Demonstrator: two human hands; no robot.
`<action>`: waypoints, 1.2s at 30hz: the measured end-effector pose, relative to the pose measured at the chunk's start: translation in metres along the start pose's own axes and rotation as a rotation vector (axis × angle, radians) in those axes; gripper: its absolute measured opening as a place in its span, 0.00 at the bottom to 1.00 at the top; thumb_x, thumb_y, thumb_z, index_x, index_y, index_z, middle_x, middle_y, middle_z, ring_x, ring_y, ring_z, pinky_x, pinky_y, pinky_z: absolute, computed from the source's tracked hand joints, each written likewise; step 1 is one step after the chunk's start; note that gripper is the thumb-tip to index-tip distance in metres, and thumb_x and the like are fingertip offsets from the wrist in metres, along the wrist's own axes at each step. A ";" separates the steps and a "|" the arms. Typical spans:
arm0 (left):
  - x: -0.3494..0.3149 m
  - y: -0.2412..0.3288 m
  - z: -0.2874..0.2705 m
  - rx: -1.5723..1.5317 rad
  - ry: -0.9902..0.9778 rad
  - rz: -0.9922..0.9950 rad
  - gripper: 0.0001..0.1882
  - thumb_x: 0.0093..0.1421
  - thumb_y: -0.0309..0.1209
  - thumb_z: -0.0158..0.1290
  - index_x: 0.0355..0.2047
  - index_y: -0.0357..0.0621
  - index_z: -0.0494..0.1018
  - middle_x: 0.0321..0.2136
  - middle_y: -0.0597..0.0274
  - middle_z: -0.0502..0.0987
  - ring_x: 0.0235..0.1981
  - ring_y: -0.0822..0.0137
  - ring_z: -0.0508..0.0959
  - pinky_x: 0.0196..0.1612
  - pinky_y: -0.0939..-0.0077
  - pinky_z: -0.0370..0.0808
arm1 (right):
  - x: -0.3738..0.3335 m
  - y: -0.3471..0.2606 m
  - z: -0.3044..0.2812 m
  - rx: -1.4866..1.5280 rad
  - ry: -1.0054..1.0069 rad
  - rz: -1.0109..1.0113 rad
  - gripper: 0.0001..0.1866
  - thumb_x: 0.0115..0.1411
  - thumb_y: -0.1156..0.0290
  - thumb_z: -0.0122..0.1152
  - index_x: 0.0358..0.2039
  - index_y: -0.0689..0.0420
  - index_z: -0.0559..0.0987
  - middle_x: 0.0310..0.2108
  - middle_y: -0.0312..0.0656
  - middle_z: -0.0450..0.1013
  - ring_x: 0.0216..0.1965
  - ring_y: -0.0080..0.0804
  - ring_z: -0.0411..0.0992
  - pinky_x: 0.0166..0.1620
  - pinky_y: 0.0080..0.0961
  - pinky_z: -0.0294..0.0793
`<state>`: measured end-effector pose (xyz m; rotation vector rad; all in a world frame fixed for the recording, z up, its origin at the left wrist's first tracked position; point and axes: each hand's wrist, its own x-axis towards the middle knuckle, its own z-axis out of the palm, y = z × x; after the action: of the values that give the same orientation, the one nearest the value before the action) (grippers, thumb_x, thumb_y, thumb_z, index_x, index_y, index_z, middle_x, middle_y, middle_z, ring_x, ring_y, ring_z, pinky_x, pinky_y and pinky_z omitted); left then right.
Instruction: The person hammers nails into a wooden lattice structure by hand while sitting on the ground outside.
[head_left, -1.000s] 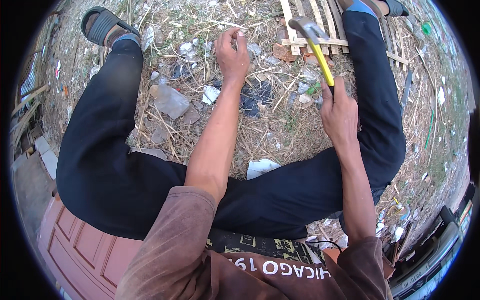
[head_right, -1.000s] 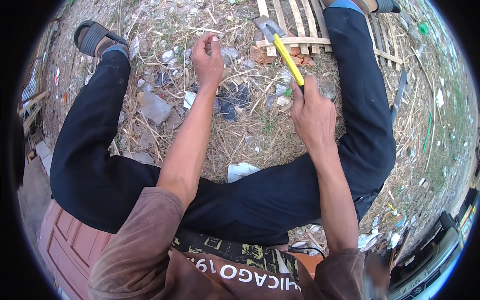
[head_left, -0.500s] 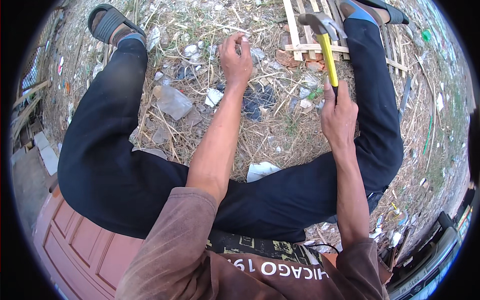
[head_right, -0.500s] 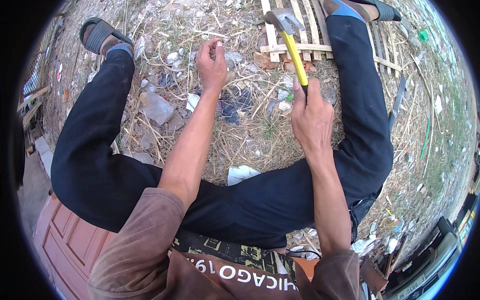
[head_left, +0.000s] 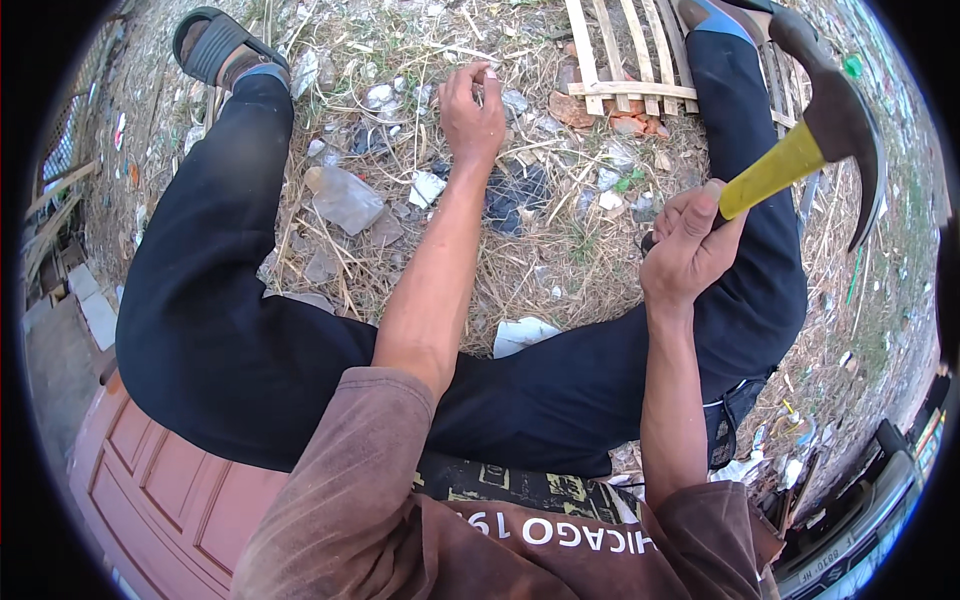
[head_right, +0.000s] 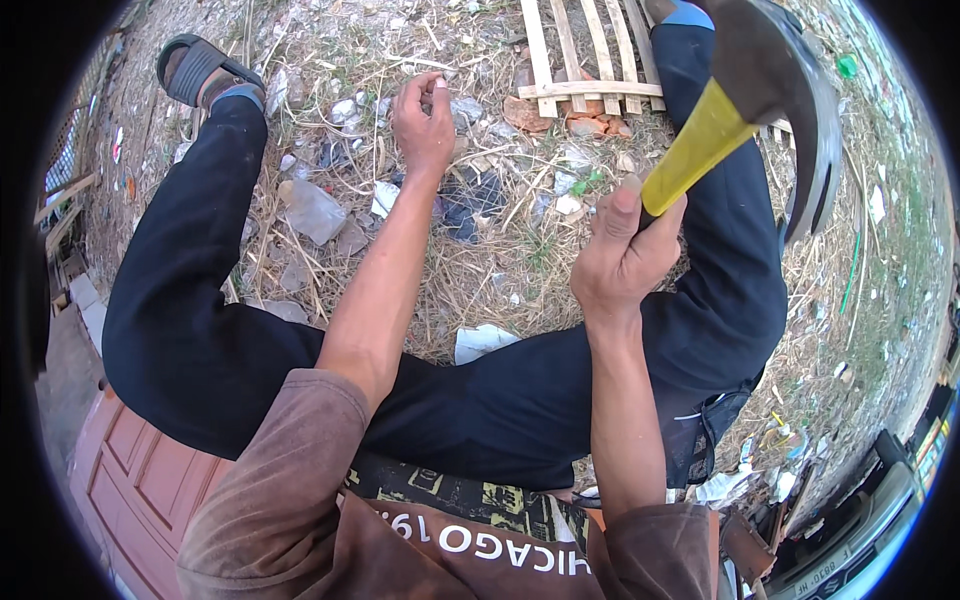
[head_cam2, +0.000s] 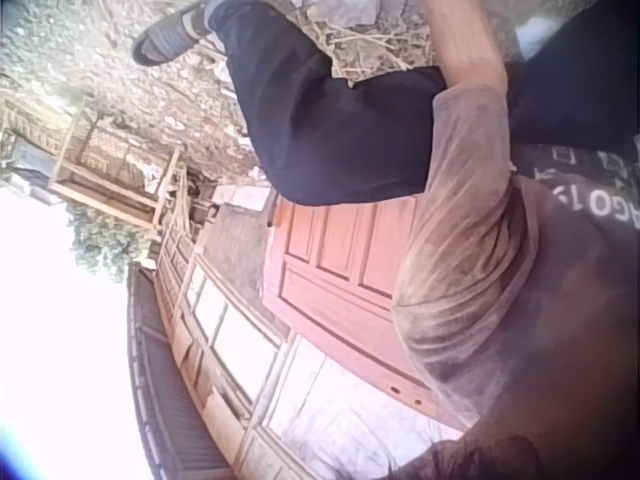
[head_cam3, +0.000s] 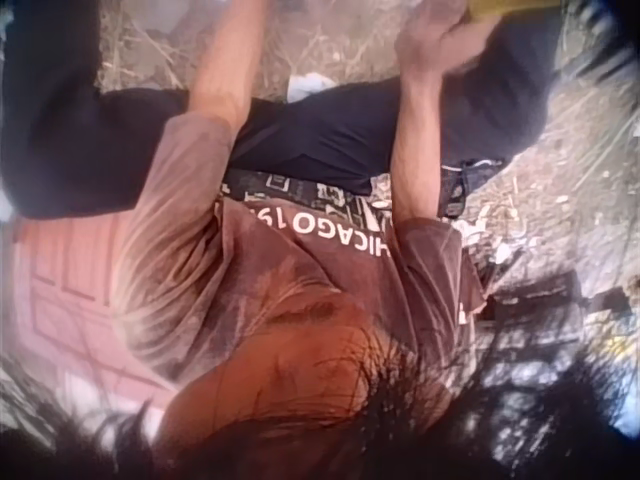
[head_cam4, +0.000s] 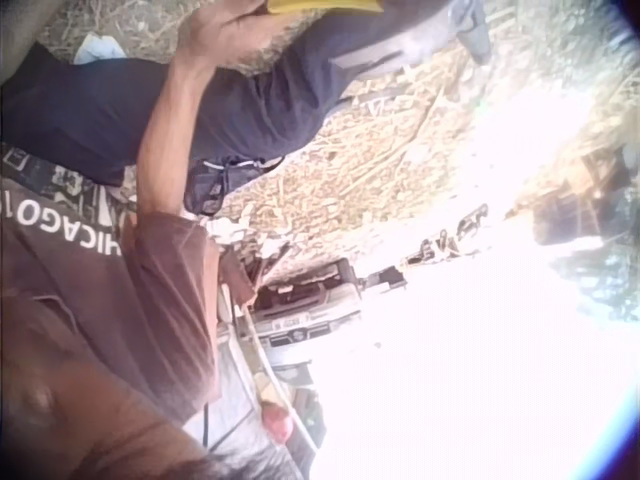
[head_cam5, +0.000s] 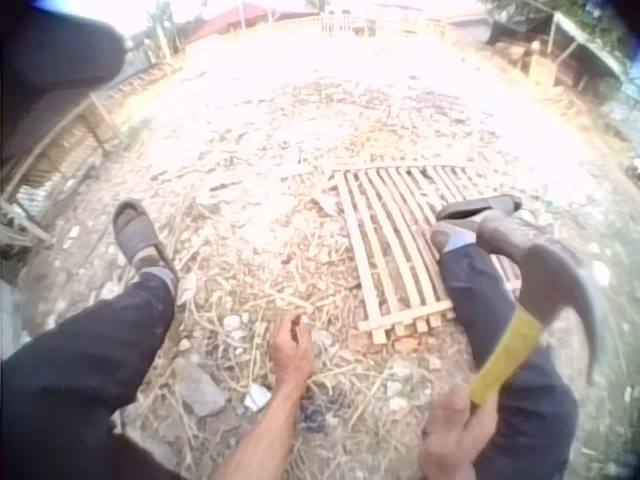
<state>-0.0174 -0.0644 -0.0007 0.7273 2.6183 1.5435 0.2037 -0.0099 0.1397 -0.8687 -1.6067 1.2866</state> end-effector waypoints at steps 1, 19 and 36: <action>0.000 0.003 0.000 0.000 -0.004 -0.012 0.10 0.63 0.34 0.50 0.41 0.46 0.76 0.34 0.64 0.75 0.39 0.61 0.72 0.47 0.64 0.68 | -0.011 0.013 0.003 -0.001 -0.001 -0.001 0.14 0.72 0.61 0.47 0.36 0.60 0.68 0.19 0.38 0.66 0.16 0.24 0.64 0.21 0.26 0.60; -0.002 -0.004 0.010 0.054 0.055 0.038 0.09 0.61 0.33 0.53 0.40 0.47 0.78 0.31 0.66 0.77 0.34 0.66 0.73 0.43 0.68 0.71 | -0.003 0.020 -0.012 -0.813 -0.325 0.120 0.07 0.67 0.70 0.54 0.36 0.60 0.68 0.19 0.57 0.71 0.21 0.61 0.72 0.22 0.49 0.65; -0.001 -0.003 0.001 0.105 -0.016 0.008 0.10 0.62 0.34 0.51 0.41 0.47 0.77 0.34 0.64 0.77 0.39 0.62 0.74 0.45 0.66 0.71 | 0.014 -0.008 -0.016 -0.665 -0.310 -0.089 0.09 0.68 0.68 0.54 0.36 0.60 0.68 0.16 0.53 0.68 0.17 0.57 0.70 0.21 0.45 0.64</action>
<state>-0.0176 -0.0650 -0.0039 0.7543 2.7056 1.4052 0.2130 0.0071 0.1516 -1.0013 -2.3584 0.8479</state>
